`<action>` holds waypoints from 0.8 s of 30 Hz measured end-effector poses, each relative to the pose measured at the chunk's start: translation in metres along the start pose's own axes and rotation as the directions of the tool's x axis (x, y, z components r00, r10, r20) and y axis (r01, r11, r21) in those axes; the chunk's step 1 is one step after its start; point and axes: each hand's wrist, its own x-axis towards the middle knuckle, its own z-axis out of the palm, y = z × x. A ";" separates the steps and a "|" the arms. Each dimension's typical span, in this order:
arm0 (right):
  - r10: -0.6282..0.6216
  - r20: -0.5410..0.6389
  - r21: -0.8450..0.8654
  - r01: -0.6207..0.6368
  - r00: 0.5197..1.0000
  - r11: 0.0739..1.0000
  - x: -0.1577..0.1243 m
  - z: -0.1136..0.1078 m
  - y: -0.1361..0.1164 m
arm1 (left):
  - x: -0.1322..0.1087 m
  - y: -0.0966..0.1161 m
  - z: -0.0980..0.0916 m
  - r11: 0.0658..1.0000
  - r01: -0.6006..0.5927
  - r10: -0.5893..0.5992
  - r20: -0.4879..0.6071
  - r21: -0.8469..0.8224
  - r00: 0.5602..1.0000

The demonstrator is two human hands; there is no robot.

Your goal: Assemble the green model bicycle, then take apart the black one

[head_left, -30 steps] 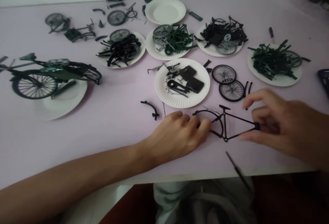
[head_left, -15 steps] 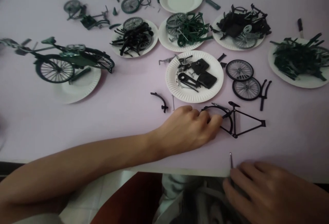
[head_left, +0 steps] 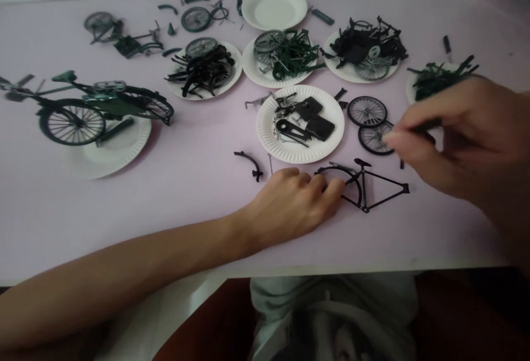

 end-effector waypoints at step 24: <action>-0.175 0.135 0.341 0.121 0.975 0.932 -0.022 0.018 0.001 | 0.000 0.008 0.000 0.985 0.132 -0.127 -0.046 0.109 0.991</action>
